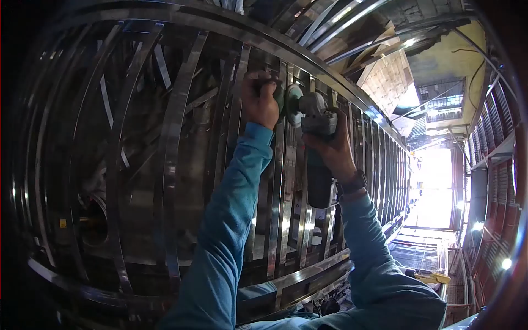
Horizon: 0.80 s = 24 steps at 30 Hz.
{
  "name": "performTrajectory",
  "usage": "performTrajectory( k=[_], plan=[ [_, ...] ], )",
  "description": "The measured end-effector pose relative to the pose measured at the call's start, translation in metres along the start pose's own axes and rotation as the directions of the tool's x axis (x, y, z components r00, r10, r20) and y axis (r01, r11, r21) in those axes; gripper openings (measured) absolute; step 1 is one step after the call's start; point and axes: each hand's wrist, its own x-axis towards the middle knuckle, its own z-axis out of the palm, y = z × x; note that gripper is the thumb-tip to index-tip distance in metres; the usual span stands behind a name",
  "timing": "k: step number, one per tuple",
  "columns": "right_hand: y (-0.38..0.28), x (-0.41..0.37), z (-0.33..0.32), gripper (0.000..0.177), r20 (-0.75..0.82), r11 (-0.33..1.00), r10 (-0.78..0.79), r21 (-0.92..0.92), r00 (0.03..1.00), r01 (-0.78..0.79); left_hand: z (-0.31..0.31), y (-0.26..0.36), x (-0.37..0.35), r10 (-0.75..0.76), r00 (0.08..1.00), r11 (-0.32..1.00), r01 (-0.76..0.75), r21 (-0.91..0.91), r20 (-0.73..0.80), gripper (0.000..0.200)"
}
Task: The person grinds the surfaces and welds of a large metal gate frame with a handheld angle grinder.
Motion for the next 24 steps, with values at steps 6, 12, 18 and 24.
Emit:
performTrajectory(
  k=[6,12,18,24],
  plan=[
    [0.0,-0.011,-0.007,0.083,-0.01,0.995,0.064,-0.075,0.998,-0.064,0.001,-0.006,-0.005,0.009,0.995,0.998,-0.016,0.062,0.1,0.012],
    [0.006,-0.018,-0.019,0.082,0.024,0.973,-0.005,-0.231,1.0,0.01,0.004,-0.001,-0.006,0.087,0.95,0.95,-0.17,0.263,0.298,0.009],
    [0.012,-0.013,-0.044,0.07,-0.159,0.997,0.012,-0.074,0.987,-0.024,0.011,0.008,-0.032,0.154,0.759,0.842,-0.436,0.318,0.632,0.016],
    [0.026,0.005,-0.078,0.035,-0.001,0.606,0.448,0.736,0.894,-0.302,0.017,0.001,-0.061,0.109,0.463,0.826,-0.534,0.179,0.88,0.071]
  ],
)
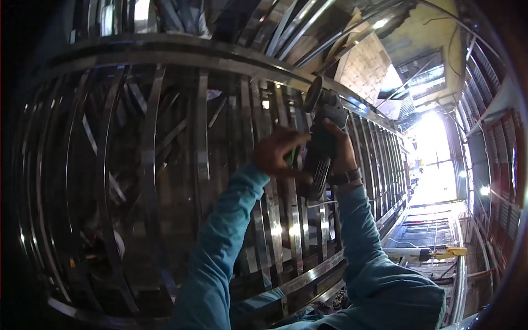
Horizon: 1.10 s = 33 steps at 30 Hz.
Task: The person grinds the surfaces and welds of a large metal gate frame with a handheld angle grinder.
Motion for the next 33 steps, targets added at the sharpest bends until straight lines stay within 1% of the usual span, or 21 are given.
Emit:
performTrajectory(
  k=[1,2,4,5,6,8,10,11,13,14,16,17,19,20,22,23,25,28,29,31,33],
  plan=[
    [-0.005,-0.001,0.006,0.029,0.056,0.993,0.012,0.117,0.998,-0.018,0.003,0.004,-0.002,-0.042,0.985,0.995,0.056,-0.082,0.169,0.083],
    [-0.009,0.0,0.012,0.027,0.116,0.972,0.018,0.231,0.993,-0.045,0.003,0.006,-0.003,-0.023,0.985,0.996,0.039,-0.085,0.173,0.083],
    [-0.009,0.008,0.005,0.032,0.102,0.969,-0.03,0.248,0.994,0.004,0.0,0.014,0.003,0.071,0.976,0.994,-0.053,-0.091,0.208,0.093],
    [-0.01,0.015,-0.001,0.034,0.153,0.962,-0.03,0.272,0.988,-0.013,0.004,0.015,0.002,0.084,0.973,0.994,-0.065,-0.091,0.214,0.093],
    [-0.012,0.017,-0.002,0.035,0.203,0.956,-0.024,0.292,0.979,-0.037,0.012,0.017,-0.002,0.072,0.978,0.994,-0.053,-0.101,0.196,0.092],
    [-0.015,0.021,-0.004,0.034,0.178,0.948,-0.019,0.315,0.984,-0.039,0.024,0.016,-0.007,0.059,0.982,0.993,-0.039,-0.111,0.18,0.091],
    [-0.012,0.025,-0.006,0.032,0.158,0.938,-0.002,0.342,0.987,-0.053,0.025,0.016,-0.012,0.006,0.974,1.0,0.0,-0.027,0.227,0.088],
    [-0.013,0.026,-0.009,0.032,0.139,0.954,0.003,0.296,0.99,-0.045,0.026,0.016,-0.014,-0.001,0.973,1.0,0.006,-0.021,0.23,0.088],
    [-0.015,0.026,-0.016,0.031,0.133,0.978,0.009,0.206,0.991,-0.036,0.025,0.025,-0.011,-0.135,0.944,0.986,0.158,-0.055,0.301,0.085],
    [-0.014,0.028,-0.019,0.031,0.137,0.977,0.02,0.21,0.99,-0.048,0.025,0.028,-0.01,-0.147,0.942,0.985,0.168,-0.047,0.302,0.085],
    [-0.011,0.031,-0.025,0.031,0.029,0.971,0.081,0.224,0.996,-0.085,0.031,0.033,-0.01,-0.206,0.922,0.97,0.238,-0.06,0.327,0.079],
    [-0.014,0.031,-0.029,0.03,-0.012,0.983,0.126,0.134,0.992,-0.123,0.035,0.034,-0.012,-0.221,0.921,0.967,0.249,-0.05,0.322,0.079],
    [-0.012,0.031,-0.035,0.028,-0.03,0.985,0.147,0.099,0.989,-0.144,0.044,0.035,-0.018,-0.341,0.858,0.913,0.4,-0.082,0.384,0.076],
    [-0.01,0.03,-0.038,0.027,-0.058,0.986,0.155,0.064,0.986,-0.151,0.048,0.037,-0.022,-0.353,0.853,0.908,0.411,-0.076,0.385,0.076],
    [-0.007,0.035,-0.046,0.026,-0.076,0.986,0.163,0.043,0.984,-0.16,0.055,0.04,-0.023,-0.482,0.744,0.854,0.517,0.058,0.462,0.08],
    [-0.005,0.036,-0.052,0.024,-0.107,0.986,0.163,0.044,0.981,-0.159,0.059,0.039,-0.025,-0.489,0.741,0.85,0.524,0.058,0.461,0.08],
    [-0.002,0.036,-0.059,0.022,-0.146,0.985,0.172,0.055,0.974,-0.166,0.065,0.036,-0.028,-0.434,0.842,0.882,0.47,-0.04,0.32,0.08],
    [-0.003,0.044,-0.06,0.023,-0.142,0.973,0.231,0.041,0.963,-0.227,0.067,0.032,-0.025,-0.467,0.821,0.85,0.519,-0.09,0.329,0.076],
    [-0.005,0.044,-0.06,0.022,-0.203,0.964,0.263,0.012,0.943,-0.266,0.066,0.032,-0.023,-0.475,0.816,0.845,0.528,-0.089,0.33,0.076],
    [-0.002,0.047,-0.061,0.022,-0.263,0.948,0.303,-0.015,0.916,-0.318,0.064,0.032,-0.024,-0.567,0.719,0.77,0.636,-0.051,0.402,0.076],
    [-0.003,0.052,-0.061,0.03,-0.223,0.968,0.201,-0.102,0.954,-0.228,0.066,0.039,-0.022,-0.59,0.7,0.761,0.648,-0.011,0.402,0.08]
  ],
)
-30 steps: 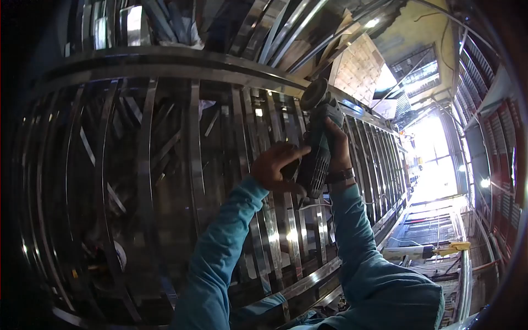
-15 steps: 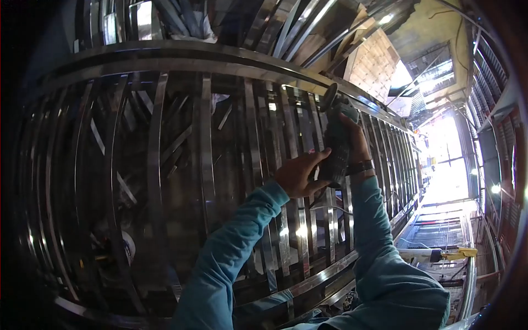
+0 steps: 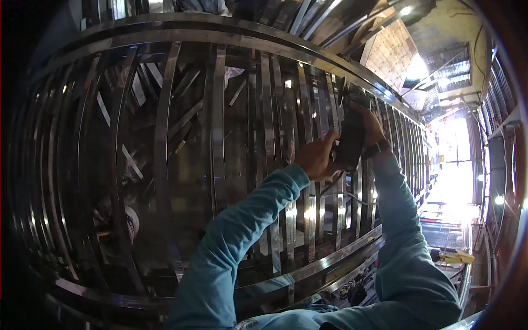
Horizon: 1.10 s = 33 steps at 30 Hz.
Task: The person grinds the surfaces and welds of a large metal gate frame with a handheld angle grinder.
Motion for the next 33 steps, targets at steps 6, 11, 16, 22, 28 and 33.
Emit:
performTrajectory(
  k=[6,11,16,22,28,33],
  plan=[
    [-0.036,0.011,0.034,0.068,0.143,0.894,-0.24,-0.353,0.96,0.276,-0.008,0.01,0.024,-0.008,0.999,0.993,0.014,-0.116,0.051,0.119],
    [-0.065,0.053,0.077,0.098,0.472,0.5,-0.337,-0.643,0.814,0.58,0.002,-0.015,0.057,0.251,0.943,0.865,-0.32,-0.387,-0.218,0.138],
    [-0.074,0.079,0.122,0.09,0.68,0.304,-0.169,-0.652,0.713,0.694,-0.039,-0.027,0.068,0.072,0.993,0.902,-0.103,-0.42,-0.09,0.132],
    [-0.074,0.093,0.143,0.091,0.775,0.162,-0.062,-0.614,0.629,0.773,-0.031,-0.048,0.073,0.005,0.975,0.909,-0.096,-0.405,-0.22,0.131],
    [-0.074,0.094,0.161,0.096,0.768,0.085,-0.074,-0.63,0.636,0.772,-0.053,-0.038,0.07,0.063,0.979,0.803,-0.164,-0.573,-0.192,0.119],
    [-0.079,0.08,0.173,0.099,0.725,0.182,-0.049,-0.669,0.686,0.72,-0.058,-0.038,0.072,0.131,0.936,0.717,-0.316,-0.621,-0.325,0.107]
  ],
)
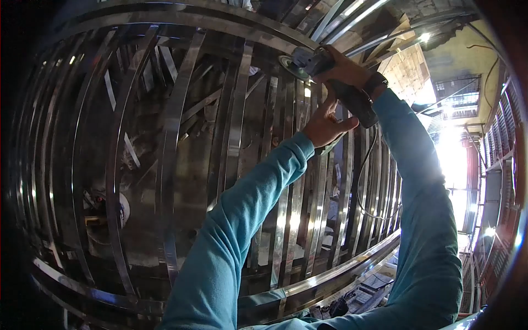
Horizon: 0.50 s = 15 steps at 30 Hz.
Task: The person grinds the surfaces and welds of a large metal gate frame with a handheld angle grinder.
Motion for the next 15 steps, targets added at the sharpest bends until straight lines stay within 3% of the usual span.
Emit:
performTrajectory(
  k=[4,7,11,13,15],
  plan=[
    [0.004,-0.002,-0.001,0.099,0.037,0.993,0.083,0.085,0.996,-0.086,-0.009,-0.011,0.005,-0.093,0.989,0.995,0.096,-0.021,0.117,0.109],
    [0.008,-0.007,-0.003,0.094,0.003,0.995,0.099,0.033,0.995,-0.099,-0.004,-0.009,0.008,-0.041,0.998,0.997,0.038,0.061,0.053,0.109],
    [0.006,-0.008,-0.003,0.091,0.041,0.989,0.088,0.112,0.995,-0.092,-0.006,0.0,0.004,-0.116,0.986,0.993,0.117,-0.003,0.118,0.107],
    [0.011,-0.002,-0.003,0.098,-0.017,0.996,0.054,-0.07,0.998,-0.055,-0.008,-0.007,0.004,-0.136,0.983,0.991,0.136,0.01,0.125,0.106],
    [0.015,-0.001,-0.002,0.099,-0.006,0.998,0.042,-0.04,0.999,-0.042,-0.008,-0.01,0.004,-0.118,0.982,0.987,0.132,-0.088,0.144,0.104]
  ],
)
